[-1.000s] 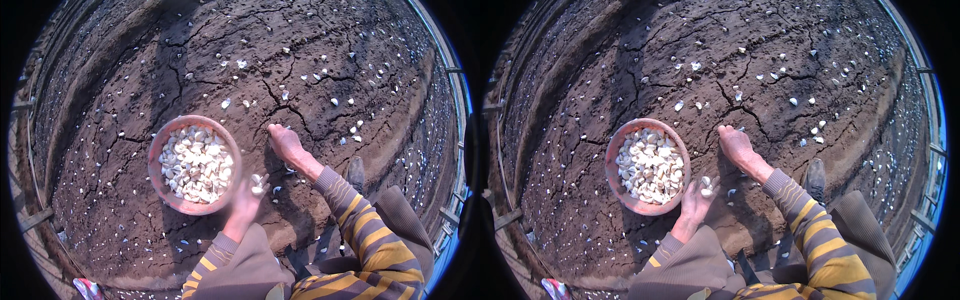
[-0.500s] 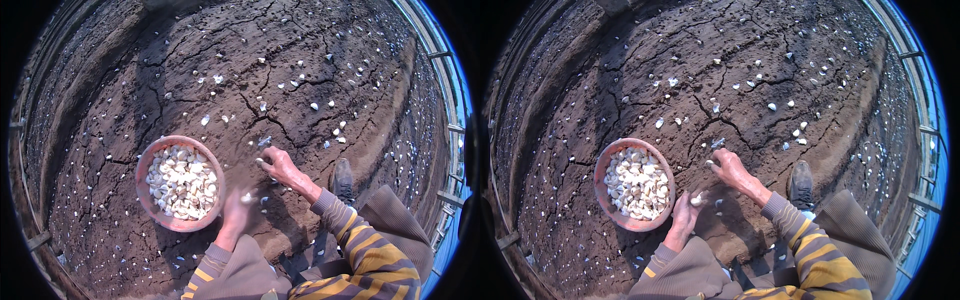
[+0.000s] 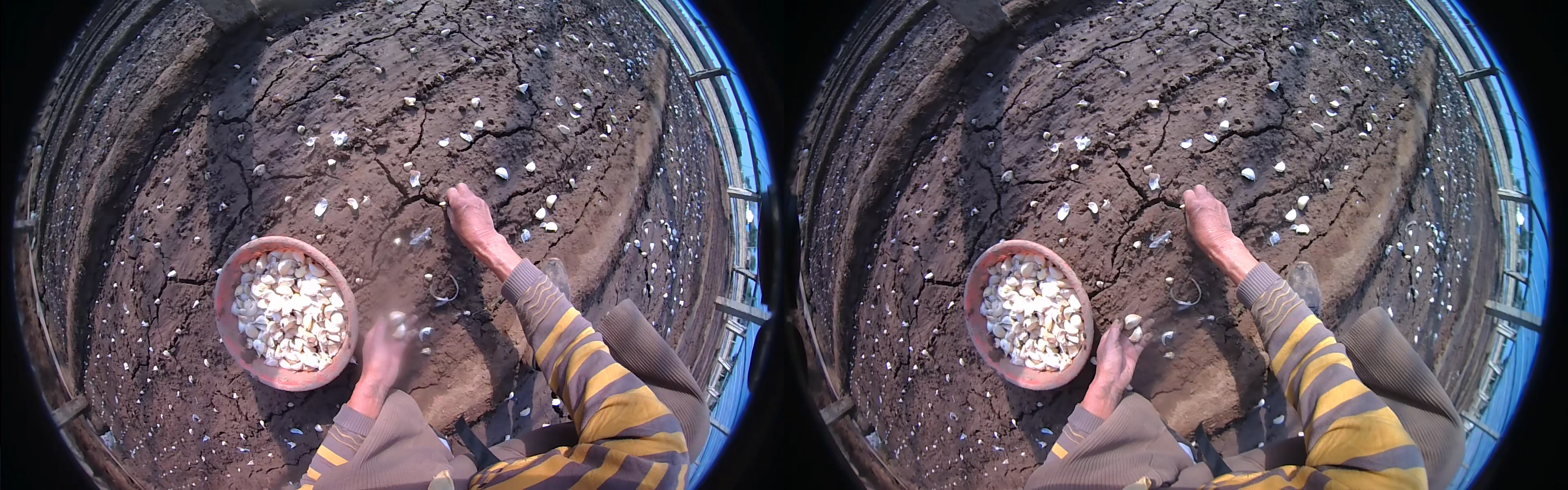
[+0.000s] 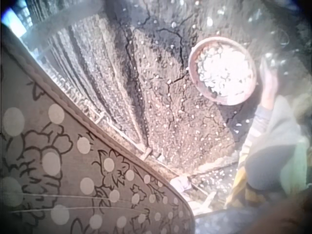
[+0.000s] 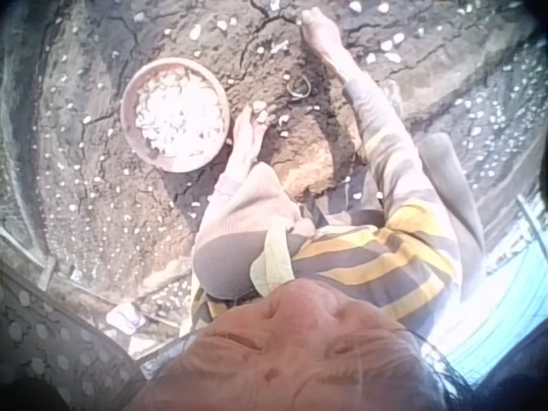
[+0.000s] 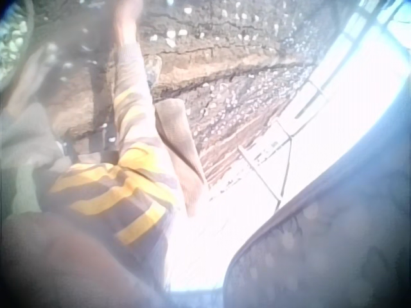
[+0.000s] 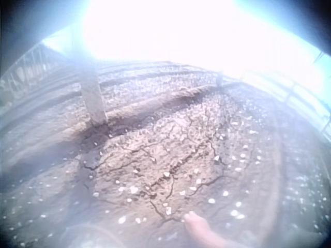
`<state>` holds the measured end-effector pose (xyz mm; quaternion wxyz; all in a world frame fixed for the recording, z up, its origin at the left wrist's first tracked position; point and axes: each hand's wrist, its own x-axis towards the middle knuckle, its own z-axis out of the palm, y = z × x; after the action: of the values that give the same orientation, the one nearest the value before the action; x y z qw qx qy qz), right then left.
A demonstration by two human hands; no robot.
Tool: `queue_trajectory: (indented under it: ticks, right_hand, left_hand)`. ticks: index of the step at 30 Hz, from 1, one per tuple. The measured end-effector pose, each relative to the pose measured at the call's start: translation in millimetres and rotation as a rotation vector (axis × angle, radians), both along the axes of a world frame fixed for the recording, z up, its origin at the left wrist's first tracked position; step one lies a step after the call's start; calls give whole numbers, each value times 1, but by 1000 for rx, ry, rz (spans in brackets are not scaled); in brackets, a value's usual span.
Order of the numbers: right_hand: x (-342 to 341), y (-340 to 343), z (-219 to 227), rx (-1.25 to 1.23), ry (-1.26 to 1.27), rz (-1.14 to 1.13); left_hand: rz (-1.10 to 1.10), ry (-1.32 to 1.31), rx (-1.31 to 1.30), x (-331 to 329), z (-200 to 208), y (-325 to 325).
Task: The person plants small white seeds one by one into prepared furrows in a tilled field. They hold a bowl of seeds in the left hand and place each seed into the soil with the right hand, moving along the row.
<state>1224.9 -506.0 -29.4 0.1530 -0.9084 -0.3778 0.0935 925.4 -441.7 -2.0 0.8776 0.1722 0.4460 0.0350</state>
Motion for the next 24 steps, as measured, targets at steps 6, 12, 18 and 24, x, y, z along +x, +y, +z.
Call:
queue_trajectory:
  ticks: [6,12,18,24]
  right_hand:
    - [2,14,-9,-106,-20,61]
    - [-11,-5,20,69,164,77]
    - [-107,-3,74,120,676,447]
    - [-106,-29,68,8,705,386]
  left_hand:
    - [18,-19,14,3,0,-1]
    - [-2,-53,60,16,10,3]
    - [-183,-37,275,19,9,2]
    - [-250,-39,136,26,21,-2]
